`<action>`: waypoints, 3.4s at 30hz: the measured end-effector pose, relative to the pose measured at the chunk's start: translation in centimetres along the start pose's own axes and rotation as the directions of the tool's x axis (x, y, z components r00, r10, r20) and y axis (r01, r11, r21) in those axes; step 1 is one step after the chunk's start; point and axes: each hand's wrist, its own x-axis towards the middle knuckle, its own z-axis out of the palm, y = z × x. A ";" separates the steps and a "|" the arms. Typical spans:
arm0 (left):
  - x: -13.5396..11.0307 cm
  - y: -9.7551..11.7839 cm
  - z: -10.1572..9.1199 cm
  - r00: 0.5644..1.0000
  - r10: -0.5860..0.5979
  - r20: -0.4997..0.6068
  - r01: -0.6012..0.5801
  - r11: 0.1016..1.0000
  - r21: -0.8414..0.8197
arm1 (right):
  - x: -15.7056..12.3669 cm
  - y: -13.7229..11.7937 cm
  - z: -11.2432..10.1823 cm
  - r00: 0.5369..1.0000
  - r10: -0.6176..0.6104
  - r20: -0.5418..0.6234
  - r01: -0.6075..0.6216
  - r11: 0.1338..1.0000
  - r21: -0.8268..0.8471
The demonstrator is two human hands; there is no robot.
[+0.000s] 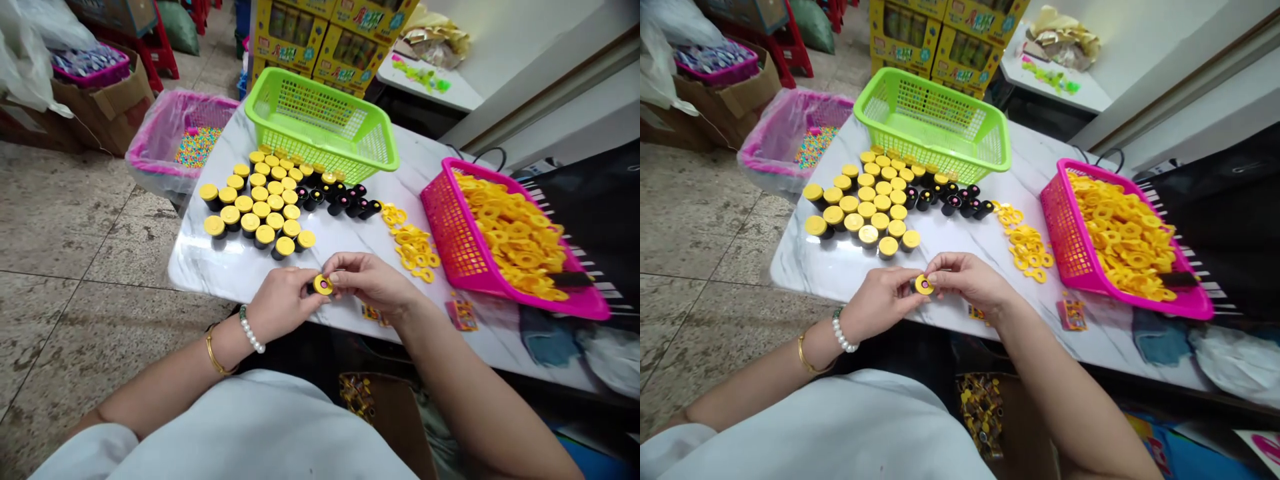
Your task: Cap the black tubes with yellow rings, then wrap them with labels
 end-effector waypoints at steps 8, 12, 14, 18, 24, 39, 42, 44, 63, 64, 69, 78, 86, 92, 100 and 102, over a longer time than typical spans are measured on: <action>1.4 0.3 -2.8 0.959 0.014 0.284 0.048 0.977 -0.209 | -0.9 -0.6 1.4 0.996 -0.076 -0.047 0.062 0.967 -0.249; 1.4 -0.2 -2.7 0.944 0.030 0.329 0.050 0.971 -0.232 | -1.2 -0.9 1.9 0.989 -0.138 -0.042 0.110 0.911 -0.398; 1.0 -0.4 -2.1 0.951 0.055 0.304 0.014 0.976 -0.219 | -1.3 -0.4 2.1 0.993 -0.113 -0.028 0.096 0.933 -0.347; -0.4 -0.8 -0.1 0.988 0.126 -0.093 -0.129 0.991 -0.024 | -1.4 1.1 3.0 0.984 -0.147 -0.104 0.118 0.963 -0.241; -0.9 -2.2 1.0 0.900 0.299 -0.316 -0.200 0.930 0.309 | -1.3 0.8 1.5 0.928 -0.283 -0.241 0.186 0.915 -0.357; -2.0 -1.3 0.4 0.771 0.525 -0.359 -0.283 0.789 0.545 | 1.8 -2.1 -7.3 0.641 -0.650 -0.408 -0.180 0.389 -0.903; -1.6 -0.7 1.0 0.807 0.516 -0.286 -0.328 0.795 0.510 | -1.2 0.3 -3.4 0.704 -0.657 -0.270 -0.011 0.370 -0.929; -0.9 -0.6 1.6 0.841 0.486 -0.238 -0.327 0.806 0.493 | -2.7 1.3 -0.8 0.746 -0.641 -0.179 0.130 0.405 -0.905; -0.4 -0.6 2.0 0.925 0.352 -0.145 -0.277 0.882 0.381 | -4.8 3.6 -4.9 0.777 -0.556 -0.294 -0.160 0.277 -0.947; -0.5 -0.6 2.0 0.924 0.351 -0.149 -0.270 0.879 0.393 | -4.0 2.8 -3.6 0.809 -0.543 -0.225 -0.097 0.254 -0.962; -0.6 -0.9 2.0 0.922 0.343 -0.178 -0.247 0.877 0.411 | 0.1 -1.6 -0.1 0.928 -0.370 -0.044 -0.042 0.012 -0.999; -0.3 -1.1 1.9 0.920 0.348 -0.183 -0.266 0.894 0.362 | -0.3 -4.6 -2.9 0.773 -0.592 -0.228 0.145 0.515 -0.845; -0.4 -1.3 2.0 0.943 0.302 -0.141 -0.246 0.915 0.320 | -3.8 0.4 1.3 0.973 -0.066 -0.220 0.047 0.995 -0.091; -0.3 -1.4 2.2 0.957 0.255 -0.138 -0.207 0.935 0.289 | -2.2 1.4 3.2 0.910 -0.199 -0.364 0.170 0.979 -0.110; -0.2 -0.8 1.6 0.986 0.152 -0.073 -0.131 0.963 0.235 | -2.0 2.1 3.4 0.926 -0.139 -0.352 0.097 0.986 -0.135; -0.2 -0.3 1.0 0.997 0.073 -0.004 -0.072 0.992 0.101 | -2.1 2.1 3.5 0.925 -0.144 -0.352 0.095 0.984 -0.153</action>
